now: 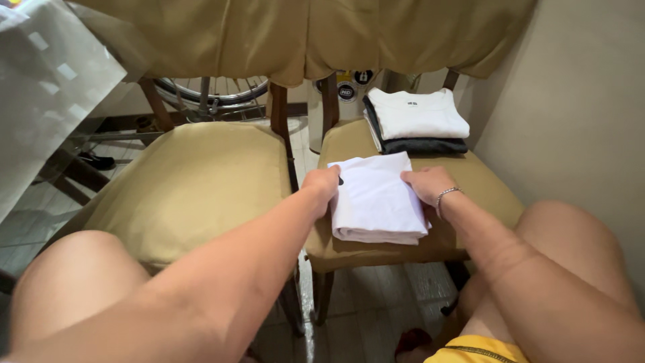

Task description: The person folds a white t-shirt on a chair, smoothing and aligning the fabric, then folds it into a compact rectangle. They repeat the process with a second white t-shirt that has a graphic print, unfolding and refolding it before stacking it with the first.

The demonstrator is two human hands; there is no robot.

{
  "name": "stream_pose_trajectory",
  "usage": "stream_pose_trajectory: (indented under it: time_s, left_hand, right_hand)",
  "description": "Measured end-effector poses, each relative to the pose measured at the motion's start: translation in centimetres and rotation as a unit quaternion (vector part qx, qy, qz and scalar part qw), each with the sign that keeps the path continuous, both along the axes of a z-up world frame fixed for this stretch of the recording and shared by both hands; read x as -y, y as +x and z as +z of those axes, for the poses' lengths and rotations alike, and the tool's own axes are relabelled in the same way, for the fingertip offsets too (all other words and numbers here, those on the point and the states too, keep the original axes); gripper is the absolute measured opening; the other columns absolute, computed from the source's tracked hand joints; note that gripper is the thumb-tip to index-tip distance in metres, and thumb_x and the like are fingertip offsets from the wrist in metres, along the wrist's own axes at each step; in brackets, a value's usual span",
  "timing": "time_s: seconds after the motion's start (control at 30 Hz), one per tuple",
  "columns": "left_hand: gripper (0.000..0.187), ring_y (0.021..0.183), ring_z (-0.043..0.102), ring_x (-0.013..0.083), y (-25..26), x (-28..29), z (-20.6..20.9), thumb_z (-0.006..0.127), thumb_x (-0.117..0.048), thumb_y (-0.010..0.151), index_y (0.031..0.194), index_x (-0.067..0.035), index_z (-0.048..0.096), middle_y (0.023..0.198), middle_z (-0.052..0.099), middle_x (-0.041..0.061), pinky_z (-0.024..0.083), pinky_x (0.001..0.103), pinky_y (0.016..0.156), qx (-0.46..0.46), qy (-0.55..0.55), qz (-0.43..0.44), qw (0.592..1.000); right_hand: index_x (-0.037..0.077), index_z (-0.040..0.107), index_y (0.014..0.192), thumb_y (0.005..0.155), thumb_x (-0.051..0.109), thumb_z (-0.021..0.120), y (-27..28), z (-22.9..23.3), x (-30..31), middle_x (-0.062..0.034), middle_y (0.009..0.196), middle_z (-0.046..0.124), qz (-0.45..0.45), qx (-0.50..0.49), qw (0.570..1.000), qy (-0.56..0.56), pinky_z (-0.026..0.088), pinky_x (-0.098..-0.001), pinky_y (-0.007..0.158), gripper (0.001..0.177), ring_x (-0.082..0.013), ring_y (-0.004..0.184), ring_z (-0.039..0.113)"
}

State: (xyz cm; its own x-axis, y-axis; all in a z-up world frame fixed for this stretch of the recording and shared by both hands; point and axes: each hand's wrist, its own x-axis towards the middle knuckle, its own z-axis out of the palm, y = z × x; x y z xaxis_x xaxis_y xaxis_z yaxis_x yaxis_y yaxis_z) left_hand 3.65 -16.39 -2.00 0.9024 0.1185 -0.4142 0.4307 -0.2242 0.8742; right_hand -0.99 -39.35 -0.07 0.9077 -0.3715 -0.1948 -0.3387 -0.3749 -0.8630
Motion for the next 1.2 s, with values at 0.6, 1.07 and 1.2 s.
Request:
stream_pose_trajectory:
  time_s: [0.6,1.07,1.2]
  left_hand:
    - [0.038,0.11,0.068,0.0317,3.1,0.1,-0.3,0.071,-0.024,0.09,0.118,0.001,0.071,0.124,0.071,0.018,0.053,0.042,0.094,-0.027,-0.06,0.103,0.993]
    - [0.051,0.149,0.028,0.0385,-5.9,3.0,-0.7,0.044,-0.029,0.099,0.143,-0.004,0.05,0.158,0.04,0.018,0.021,0.055,0.119,0.435,0.374,-0.214,0.791]
    - [0.056,0.153,0.023,0.0353,-6.4,1.9,-1.8,0.038,-0.034,0.102,0.149,-0.004,0.043,0.162,0.034,0.015,0.014,0.054,0.123,0.406,0.375,-0.258,0.793]
  right_hand:
    - [0.003,0.072,0.094,0.091,0.042,0.073,1.4,-1.2,0.0,-0.0121,0.089,0.075,-0.041,0.043,0.995,-0.08,0.053,-0.0377,0.077,0.039,-0.0246,0.081,0.067]
    - [0.007,0.053,0.142,0.101,0.028,0.051,-2.9,-2.6,-4.2,-0.0145,0.157,0.043,0.167,0.27,0.864,-0.392,0.024,-0.0459,0.126,0.046,-0.0322,0.15,0.034]
    - [0.008,0.032,0.156,0.103,0.046,0.037,-2.7,-3.6,-4.0,-0.0122,0.168,0.021,0.187,0.121,0.896,-0.385,0.008,-0.0471,0.125,0.066,-0.0284,0.155,0.014]
